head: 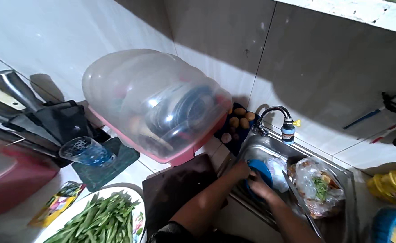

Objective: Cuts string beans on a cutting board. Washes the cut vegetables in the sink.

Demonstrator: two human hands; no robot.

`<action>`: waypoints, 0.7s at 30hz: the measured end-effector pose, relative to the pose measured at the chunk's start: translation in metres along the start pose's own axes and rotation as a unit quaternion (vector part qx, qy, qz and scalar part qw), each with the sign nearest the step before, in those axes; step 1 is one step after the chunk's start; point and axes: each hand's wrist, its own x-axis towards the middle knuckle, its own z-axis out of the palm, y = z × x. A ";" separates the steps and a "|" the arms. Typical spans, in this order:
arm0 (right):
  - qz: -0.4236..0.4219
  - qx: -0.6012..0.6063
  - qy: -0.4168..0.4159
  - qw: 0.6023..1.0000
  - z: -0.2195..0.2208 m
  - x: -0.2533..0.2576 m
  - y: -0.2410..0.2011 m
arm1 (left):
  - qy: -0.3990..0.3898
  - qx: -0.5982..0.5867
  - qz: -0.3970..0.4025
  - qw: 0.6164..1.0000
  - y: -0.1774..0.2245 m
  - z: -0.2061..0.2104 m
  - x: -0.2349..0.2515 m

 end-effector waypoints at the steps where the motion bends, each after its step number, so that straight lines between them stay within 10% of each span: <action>1: 0.007 0.013 -0.037 0.999 0.001 -0.001 -0.001 | -0.012 0.041 -0.005 0.999 -0.001 0.001 -0.001; 10: 0.050 -0.010 -0.067 0.996 0.010 0.003 0.017 | 0.183 0.204 0.141 0.951 0.062 -0.026 -0.022; 21: 0.024 -0.142 -0.135 0.980 -0.002 -0.032 -0.025 | -0.078 0.335 0.253 0.904 0.103 0.065 0.029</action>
